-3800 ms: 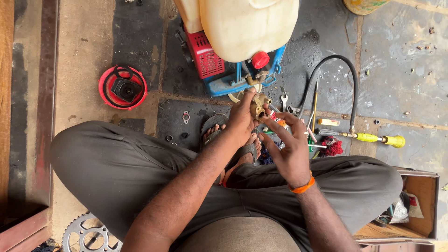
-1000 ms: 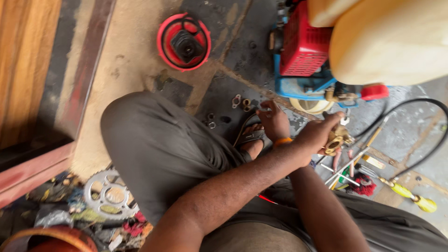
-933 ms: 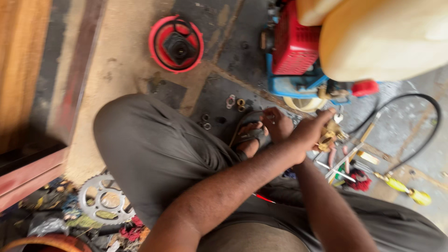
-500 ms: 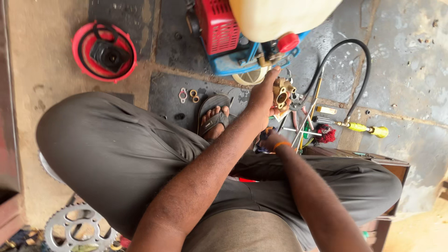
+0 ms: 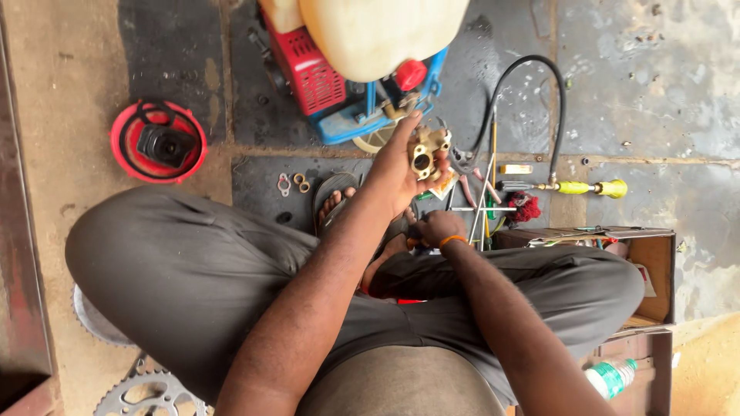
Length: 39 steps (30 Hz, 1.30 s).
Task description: The person sits on the floor and works on a brass carburetor removed from a small engine sprayer. They unscrew and remove fittings from the carburetor using a T-handle tool, then wipe the carburetor and small metal parts clean with a blue rag.
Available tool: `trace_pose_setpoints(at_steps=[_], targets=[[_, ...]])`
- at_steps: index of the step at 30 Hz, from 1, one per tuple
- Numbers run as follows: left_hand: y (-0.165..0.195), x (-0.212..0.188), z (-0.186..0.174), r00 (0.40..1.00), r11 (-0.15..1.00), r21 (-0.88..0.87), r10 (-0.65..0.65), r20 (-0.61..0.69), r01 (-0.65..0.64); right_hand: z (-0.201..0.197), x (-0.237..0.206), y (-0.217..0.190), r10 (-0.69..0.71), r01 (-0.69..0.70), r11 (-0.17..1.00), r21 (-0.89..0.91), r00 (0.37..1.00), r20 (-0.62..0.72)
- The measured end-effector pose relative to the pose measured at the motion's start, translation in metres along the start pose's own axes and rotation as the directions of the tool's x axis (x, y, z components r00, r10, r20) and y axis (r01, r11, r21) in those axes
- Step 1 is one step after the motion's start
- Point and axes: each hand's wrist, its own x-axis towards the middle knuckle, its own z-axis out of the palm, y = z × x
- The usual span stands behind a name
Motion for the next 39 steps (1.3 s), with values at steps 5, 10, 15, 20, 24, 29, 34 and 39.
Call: trace_pose_setpoints(at_steps=[5, 10, 15, 20, 24, 29, 34, 39], targets=[[0.000, -0.011, 0.007, 1.000, 0.998, 0.060, 0.024, -0.020, -0.023, 0.018, 0.015, 0.006, 0.001, -0.013, 0.969, 0.247, 0.999, 0.048], [-0.003, -0.009, 0.004, 0.991, 0.995, 0.087, 0.060, -0.118, -0.050, 0.031, 0.030, 0.030, -0.367, 0.211, 0.905, 0.369, 0.827, 0.427], [-0.002, -0.005, 0.006, 0.991, 0.994, 0.090, 0.068, -0.114, -0.058, 0.026, 0.027, 0.039, -0.072, 0.064, 0.995, 0.080, 0.991, 0.114], [0.000, -0.004, 0.009, 0.987, 0.991, 0.116, 0.081, -0.138, -0.065, 0.004, 0.034, 0.034, 0.005, -0.032, 0.973, 0.227, 0.993, 0.118], [0.000, -0.001, 0.006, 0.986, 0.991, 0.121, 0.072, -0.150, -0.054, 0.000, 0.057, 0.036, -0.002, 0.042, 0.952, 0.304, 0.991, -0.130], [0.002, 0.005, -0.004, 0.987, 0.995, 0.093, 0.046, -0.154, -0.031, 0.010, 0.072, 0.030, -0.017, 0.060, 0.910, 0.410, 0.994, -0.108], [0.007, 0.010, -0.007, 0.988, 0.995, 0.087, 0.054, -0.143, -0.042, 0.004, 0.070, 0.027, 0.026, 0.008, 0.920, 0.391, 0.996, -0.081], [0.007, 0.011, -0.004, 0.993, 0.996, 0.081, 0.051, -0.108, -0.042, 0.002, 0.069, 0.031, 0.157, -0.140, 0.921, 0.364, 0.987, -0.019]])
